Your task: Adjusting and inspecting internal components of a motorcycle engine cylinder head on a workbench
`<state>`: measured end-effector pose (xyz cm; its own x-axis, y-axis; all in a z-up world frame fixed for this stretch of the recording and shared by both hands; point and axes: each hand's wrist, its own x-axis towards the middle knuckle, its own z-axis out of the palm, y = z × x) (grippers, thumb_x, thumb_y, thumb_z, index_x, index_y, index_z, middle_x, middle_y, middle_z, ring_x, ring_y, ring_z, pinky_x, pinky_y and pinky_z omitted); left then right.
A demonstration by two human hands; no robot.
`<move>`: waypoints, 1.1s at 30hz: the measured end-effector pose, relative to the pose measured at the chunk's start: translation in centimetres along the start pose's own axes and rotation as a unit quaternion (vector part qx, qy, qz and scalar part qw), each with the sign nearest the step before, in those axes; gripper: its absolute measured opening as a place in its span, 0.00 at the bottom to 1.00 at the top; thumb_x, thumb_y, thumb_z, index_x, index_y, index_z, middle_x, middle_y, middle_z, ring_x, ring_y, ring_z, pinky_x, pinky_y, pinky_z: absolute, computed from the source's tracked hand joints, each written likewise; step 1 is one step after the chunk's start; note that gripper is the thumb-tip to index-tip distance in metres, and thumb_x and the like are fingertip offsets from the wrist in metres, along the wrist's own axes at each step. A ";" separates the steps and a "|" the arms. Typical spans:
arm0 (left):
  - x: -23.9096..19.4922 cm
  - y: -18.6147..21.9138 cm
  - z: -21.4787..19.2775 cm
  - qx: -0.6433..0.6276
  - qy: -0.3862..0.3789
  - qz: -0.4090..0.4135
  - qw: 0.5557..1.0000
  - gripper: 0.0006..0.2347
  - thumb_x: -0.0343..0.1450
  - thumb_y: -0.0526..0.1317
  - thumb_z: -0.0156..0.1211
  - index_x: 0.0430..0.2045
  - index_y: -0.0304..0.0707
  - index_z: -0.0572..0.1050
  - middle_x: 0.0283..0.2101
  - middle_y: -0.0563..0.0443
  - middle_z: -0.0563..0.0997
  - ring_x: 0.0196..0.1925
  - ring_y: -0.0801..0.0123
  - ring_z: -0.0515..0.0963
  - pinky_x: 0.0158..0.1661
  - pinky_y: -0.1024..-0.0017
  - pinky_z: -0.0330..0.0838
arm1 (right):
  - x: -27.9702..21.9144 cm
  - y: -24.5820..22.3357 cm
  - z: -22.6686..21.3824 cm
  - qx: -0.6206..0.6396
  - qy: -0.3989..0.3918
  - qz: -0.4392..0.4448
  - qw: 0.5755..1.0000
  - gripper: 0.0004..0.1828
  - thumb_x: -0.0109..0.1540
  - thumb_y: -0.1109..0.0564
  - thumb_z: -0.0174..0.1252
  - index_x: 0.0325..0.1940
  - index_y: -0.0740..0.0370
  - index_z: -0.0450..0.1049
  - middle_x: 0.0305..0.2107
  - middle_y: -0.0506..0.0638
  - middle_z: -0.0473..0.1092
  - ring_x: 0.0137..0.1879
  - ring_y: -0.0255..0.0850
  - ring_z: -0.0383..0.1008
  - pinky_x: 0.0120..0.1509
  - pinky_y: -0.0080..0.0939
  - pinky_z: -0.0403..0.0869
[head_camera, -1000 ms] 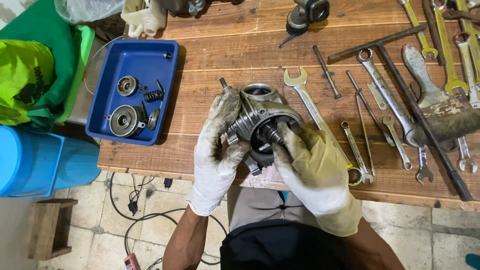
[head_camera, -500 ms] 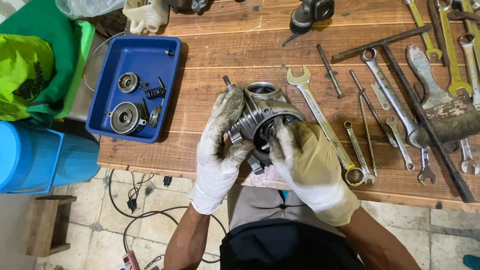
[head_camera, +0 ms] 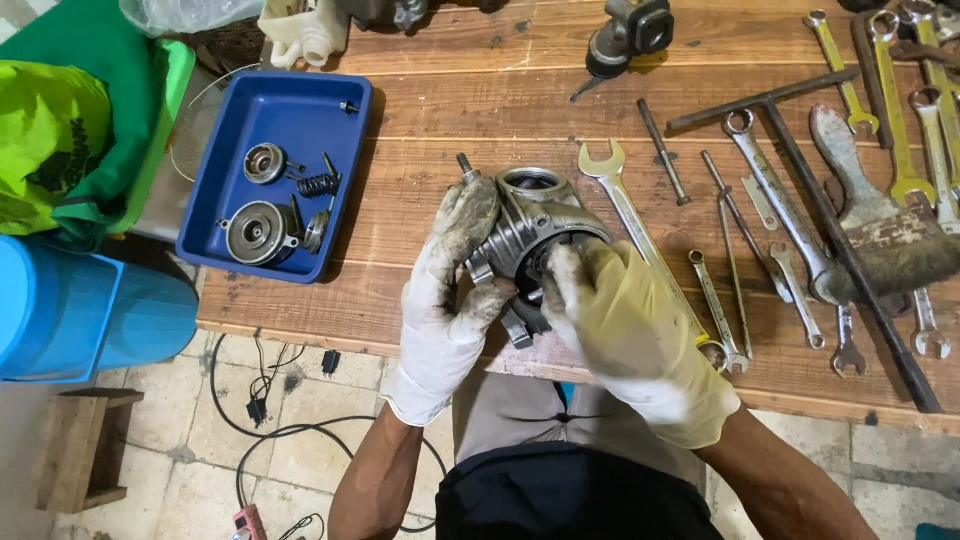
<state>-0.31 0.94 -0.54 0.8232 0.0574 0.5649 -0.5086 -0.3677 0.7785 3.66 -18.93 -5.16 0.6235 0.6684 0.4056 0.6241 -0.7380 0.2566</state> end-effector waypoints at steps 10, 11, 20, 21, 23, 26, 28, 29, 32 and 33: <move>-0.3 0.0 0.2 -0.016 0.004 0.005 1.000 0.24 0.78 0.49 0.58 0.65 0.34 0.66 0.71 0.39 0.68 0.79 0.48 0.63 0.83 0.47 0.52 | 0.3 0.2 -0.9 0.147 0.086 0.040 0.985 0.18 0.71 0.49 0.57 0.62 0.56 0.65 0.31 0.52 0.68 0.32 0.47 0.67 0.28 0.44 0.69; -0.2 0.2 0.3 -0.020 0.007 -0.016 1.000 0.25 0.77 0.50 0.59 0.65 0.34 0.66 0.72 0.39 0.67 0.80 0.48 0.61 0.83 0.48 0.51 | 0.2 0.1 -0.8 0.138 0.072 0.061 0.986 0.22 0.71 0.47 0.59 0.67 0.52 0.63 0.31 0.50 0.70 0.33 0.45 0.69 0.26 0.42 0.71; -0.6 2.0 3.7 -0.111 0.063 -0.083 0.988 0.34 0.69 0.34 0.64 0.70 0.33 0.53 0.78 0.35 0.51 0.84 0.48 0.47 0.82 0.50 0.44 | -1.2 1.7 -2.8 0.403 0.265 0.243 0.841 0.24 0.60 0.72 0.67 0.58 0.61 0.72 0.50 0.54 0.72 0.52 0.41 0.80 0.46 0.32 0.84; -0.5 2.3 3.9 -0.109 0.059 -0.084 0.989 0.34 0.69 0.34 0.64 0.70 0.33 0.53 0.78 0.35 0.51 0.84 0.48 0.47 0.82 0.50 0.44 | -0.6 1.7 -3.2 0.404 0.266 0.247 0.839 0.24 0.60 0.72 0.67 0.58 0.61 0.72 0.50 0.54 0.72 0.52 0.41 0.80 0.46 0.32 0.84; -0.3 3.1 4.4 -0.180 0.085 -0.126 0.972 0.35 0.69 0.33 0.63 0.71 0.32 0.50 0.78 0.37 0.51 0.82 0.52 0.51 0.79 0.54 0.51 | 0.6 1.7 -3.9 0.476 0.157 0.310 0.808 0.36 0.58 0.61 0.70 0.65 0.74 0.62 0.60 0.64 0.66 0.70 0.56 0.66 0.78 0.49 0.65; 0.0 3.5 4.5 -0.176 0.097 -0.172 0.964 0.36 0.67 0.30 0.63 0.71 0.35 0.51 0.75 0.38 0.57 0.77 0.55 0.60 0.75 0.57 0.57 | 1.5 1.4 -4.4 0.586 0.088 0.364 0.719 0.42 0.53 0.63 0.69 0.69 0.69 0.60 0.65 0.63 0.62 0.73 0.52 0.62 0.76 0.51 0.64; 0.5 4.1 4.7 -0.155 0.102 -0.168 0.968 0.36 0.67 0.31 0.63 0.71 0.34 0.51 0.76 0.37 0.56 0.79 0.54 0.57 0.76 0.58 0.55 | 1.5 1.2 -3.9 0.577 0.086 0.361 0.728 0.39 0.54 0.63 0.68 0.68 0.68 0.62 0.62 0.61 0.66 0.70 0.51 0.66 0.75 0.49 0.64; 0.7 4.4 4.9 -0.136 0.107 -0.162 0.971 0.37 0.66 0.31 0.64 0.71 0.32 0.50 0.77 0.36 0.54 0.80 0.53 0.54 0.77 0.58 0.52 | 1.5 1.1 -3.7 0.566 0.084 0.357 0.738 0.36 0.56 0.63 0.68 0.67 0.67 0.63 0.59 0.59 0.69 0.67 0.49 0.69 0.74 0.46 0.65; -0.7 4.1 4.9 0.154 0.109 -0.033 0.982 0.38 0.73 0.43 0.67 0.75 0.42 0.48 0.80 0.38 0.48 0.86 0.44 0.49 0.86 0.45 0.44 | 1.1 1.0 -2.9 0.589 0.057 0.393 0.704 0.32 0.56 0.59 0.68 0.64 0.61 0.69 0.59 0.55 0.71 0.66 0.44 0.72 0.68 0.40 0.71; -1.2 3.7 5.0 0.155 0.106 -0.033 0.982 0.38 0.73 0.43 0.67 0.75 0.42 0.48 0.80 0.38 0.48 0.86 0.44 0.49 0.86 0.45 0.44 | 0.7 0.7 -2.3 0.590 0.057 0.396 0.702 0.32 0.56 0.59 0.68 0.64 0.61 0.69 0.59 0.55 0.71 0.66 0.44 0.72 0.68 0.40 0.71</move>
<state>-1.93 -5.12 0.31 0.7639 0.2706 0.5858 -0.3280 -0.6190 0.7136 3.49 -19.23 -2.69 0.9948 0.0314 0.0970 0.1017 -0.2386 -0.9658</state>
